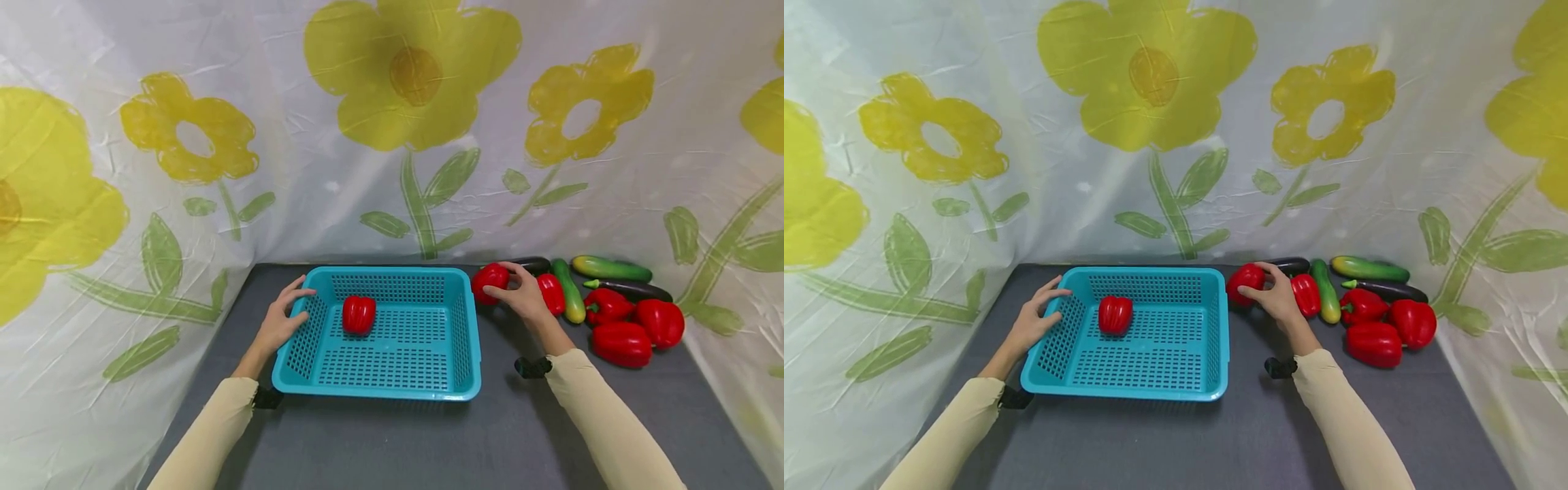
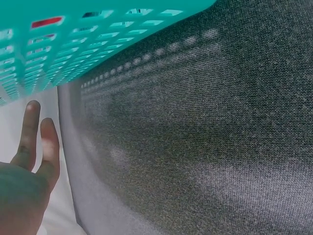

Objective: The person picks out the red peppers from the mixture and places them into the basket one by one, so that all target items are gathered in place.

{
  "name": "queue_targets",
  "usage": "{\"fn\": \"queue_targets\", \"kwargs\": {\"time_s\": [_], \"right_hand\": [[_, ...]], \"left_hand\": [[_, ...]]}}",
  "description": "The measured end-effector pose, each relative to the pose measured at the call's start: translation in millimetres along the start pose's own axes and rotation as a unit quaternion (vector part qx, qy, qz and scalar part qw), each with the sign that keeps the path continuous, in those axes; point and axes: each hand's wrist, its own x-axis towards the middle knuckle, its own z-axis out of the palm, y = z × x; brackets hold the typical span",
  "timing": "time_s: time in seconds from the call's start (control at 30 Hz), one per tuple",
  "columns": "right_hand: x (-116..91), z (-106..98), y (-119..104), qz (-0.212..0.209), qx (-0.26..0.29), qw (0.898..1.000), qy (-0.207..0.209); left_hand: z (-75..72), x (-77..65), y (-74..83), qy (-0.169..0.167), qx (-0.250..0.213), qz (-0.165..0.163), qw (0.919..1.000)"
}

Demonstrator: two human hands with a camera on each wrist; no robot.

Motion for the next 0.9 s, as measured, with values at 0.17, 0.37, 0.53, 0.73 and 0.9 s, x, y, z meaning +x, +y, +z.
{"fn": "queue_targets", "kwargs": {"time_s": [0.17, 0.37, 0.53, 0.73, 0.9], "right_hand": [[-9, -13, -8, -0.002, 0.005, 1.000, 0.001], [-21, -27, -15, -0.035, 0.008, 0.999, 0.016], [-31, -36, -20, -0.046, 0.029, 0.998, 0.016], [-41, -41, -29, -0.056, 0.050, 0.997, 0.007], [-48, -43, -33, -0.060, 0.055, 0.997, 0.007]], "left_hand": [[-0.4, 3.9, 17.5, -0.002, 0.002, 0.006, 1.0000], [-1.8, 2.7, 40.5, -0.008, -0.008, -0.011, 0.9999], [-0.1, 2.1, 23.8, -0.002, -0.002, -0.015, 0.9999], [-0.4, -0.7, 1.4, 0.006, 0.002, -0.010, 0.9999], [0.4, 0.1, -3.4, 0.002, -0.001, -0.007, 1.0000]]}}
